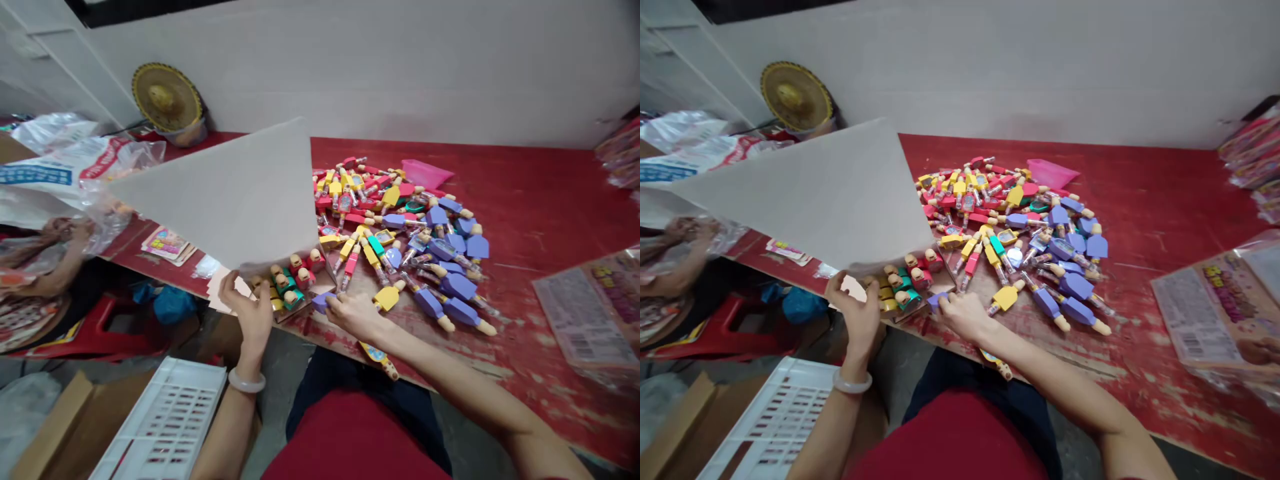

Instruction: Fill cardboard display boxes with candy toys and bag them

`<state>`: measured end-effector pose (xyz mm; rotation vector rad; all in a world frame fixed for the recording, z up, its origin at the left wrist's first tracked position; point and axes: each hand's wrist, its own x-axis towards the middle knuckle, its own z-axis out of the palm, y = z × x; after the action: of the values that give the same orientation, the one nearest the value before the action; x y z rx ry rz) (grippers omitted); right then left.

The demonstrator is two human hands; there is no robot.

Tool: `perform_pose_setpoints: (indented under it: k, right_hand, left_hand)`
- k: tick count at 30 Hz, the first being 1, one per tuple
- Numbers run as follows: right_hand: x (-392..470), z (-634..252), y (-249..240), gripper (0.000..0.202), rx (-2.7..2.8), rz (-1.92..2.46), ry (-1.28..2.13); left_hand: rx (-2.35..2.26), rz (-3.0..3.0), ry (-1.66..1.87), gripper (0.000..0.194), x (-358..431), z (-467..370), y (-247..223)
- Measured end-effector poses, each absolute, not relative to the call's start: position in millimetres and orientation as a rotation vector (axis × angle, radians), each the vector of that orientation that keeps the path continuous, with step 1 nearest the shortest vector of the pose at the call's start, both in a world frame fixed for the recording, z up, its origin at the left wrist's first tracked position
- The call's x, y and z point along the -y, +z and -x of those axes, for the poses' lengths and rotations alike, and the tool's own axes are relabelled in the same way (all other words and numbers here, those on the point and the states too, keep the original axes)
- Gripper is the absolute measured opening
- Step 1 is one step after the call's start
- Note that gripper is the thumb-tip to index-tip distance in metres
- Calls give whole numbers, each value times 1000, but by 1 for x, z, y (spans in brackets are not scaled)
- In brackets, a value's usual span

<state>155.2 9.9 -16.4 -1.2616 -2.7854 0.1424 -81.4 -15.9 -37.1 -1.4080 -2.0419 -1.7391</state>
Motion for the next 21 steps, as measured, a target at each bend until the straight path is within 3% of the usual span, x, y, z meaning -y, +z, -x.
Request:
perform_pose_setpoints:
  k: [3, 6, 9, 14, 18, 21]
  right_hand:
    - [-14, -141, 0, 27, 2873, 1354, 154]
    - [-23, -124, 17, 22, 2930, 1411, 233]
    - [-42, -101, 22, 20, 2912, 1453, 273]
    - [-67, -74, 11, 36, 2685, 1635, 482]
    - [-73, -99, 2, 60, 2518, 1430, 895]
    - [-96, -143, -6, 47, 2193, 1297, 1068]
  left_hand:
    - [2196, 1407, -1981, 85, 2, 84, -57]
    - [2239, 1450, -2158, 92, -12, 85, -65]
    - [2243, 1452, -2177, 91, -18, 86, -66]
    - [2252, 1459, -2172, 88, -15, 86, -63]
    - [2274, 1448, -2167, 87, -12, 90, -64]
    - [2263, 1452, -2166, 83, -12, 94, -67]
